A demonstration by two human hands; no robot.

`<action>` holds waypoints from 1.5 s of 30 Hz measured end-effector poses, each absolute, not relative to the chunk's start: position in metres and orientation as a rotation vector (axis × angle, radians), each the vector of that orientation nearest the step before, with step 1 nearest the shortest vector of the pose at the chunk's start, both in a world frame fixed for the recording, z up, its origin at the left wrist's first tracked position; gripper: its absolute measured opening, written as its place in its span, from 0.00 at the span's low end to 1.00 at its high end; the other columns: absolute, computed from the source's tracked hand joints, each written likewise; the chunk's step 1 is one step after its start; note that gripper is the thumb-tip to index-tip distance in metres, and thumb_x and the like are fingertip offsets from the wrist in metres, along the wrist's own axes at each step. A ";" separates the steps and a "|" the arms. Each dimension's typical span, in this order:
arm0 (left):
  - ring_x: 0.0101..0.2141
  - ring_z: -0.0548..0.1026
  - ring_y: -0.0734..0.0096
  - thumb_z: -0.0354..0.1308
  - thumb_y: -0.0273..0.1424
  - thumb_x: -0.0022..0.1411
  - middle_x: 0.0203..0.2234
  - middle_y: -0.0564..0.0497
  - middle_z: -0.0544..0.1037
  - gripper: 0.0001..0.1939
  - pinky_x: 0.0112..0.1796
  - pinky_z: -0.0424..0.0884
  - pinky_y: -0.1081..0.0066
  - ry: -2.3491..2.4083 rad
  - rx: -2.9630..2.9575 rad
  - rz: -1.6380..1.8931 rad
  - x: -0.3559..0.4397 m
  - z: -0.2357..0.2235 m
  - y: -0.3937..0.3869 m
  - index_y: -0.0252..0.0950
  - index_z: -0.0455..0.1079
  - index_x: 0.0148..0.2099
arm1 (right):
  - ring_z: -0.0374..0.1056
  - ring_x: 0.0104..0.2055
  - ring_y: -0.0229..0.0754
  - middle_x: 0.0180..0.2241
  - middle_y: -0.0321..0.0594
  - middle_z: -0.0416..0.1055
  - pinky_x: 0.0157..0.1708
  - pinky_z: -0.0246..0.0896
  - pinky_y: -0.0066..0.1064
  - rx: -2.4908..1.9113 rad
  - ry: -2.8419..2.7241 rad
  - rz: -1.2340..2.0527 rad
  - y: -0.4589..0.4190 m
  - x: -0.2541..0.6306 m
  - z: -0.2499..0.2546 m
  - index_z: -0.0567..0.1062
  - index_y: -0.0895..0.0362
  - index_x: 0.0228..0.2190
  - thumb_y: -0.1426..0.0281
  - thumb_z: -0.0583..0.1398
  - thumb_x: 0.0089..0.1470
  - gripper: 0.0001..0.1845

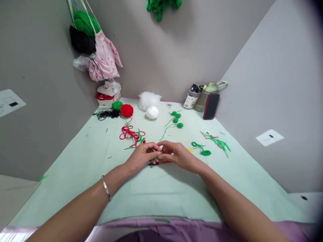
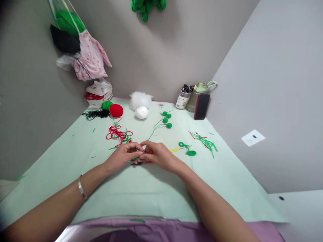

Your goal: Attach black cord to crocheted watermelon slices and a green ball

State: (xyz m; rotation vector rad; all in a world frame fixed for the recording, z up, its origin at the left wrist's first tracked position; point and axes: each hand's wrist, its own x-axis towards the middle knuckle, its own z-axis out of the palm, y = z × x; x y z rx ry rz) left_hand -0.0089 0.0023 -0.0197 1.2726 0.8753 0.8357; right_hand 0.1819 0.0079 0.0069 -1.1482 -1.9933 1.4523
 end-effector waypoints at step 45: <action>0.29 0.67 0.72 0.57 0.39 0.61 0.26 0.56 0.67 0.11 0.33 0.65 0.73 1.002 1.491 0.866 -0.012 -0.016 0.003 0.37 0.65 0.33 | 0.62 0.24 0.36 0.21 0.37 0.69 0.25 0.59 0.28 -1.246 -2.053 1.154 0.010 0.232 0.050 0.76 0.59 0.25 0.61 0.60 0.53 0.14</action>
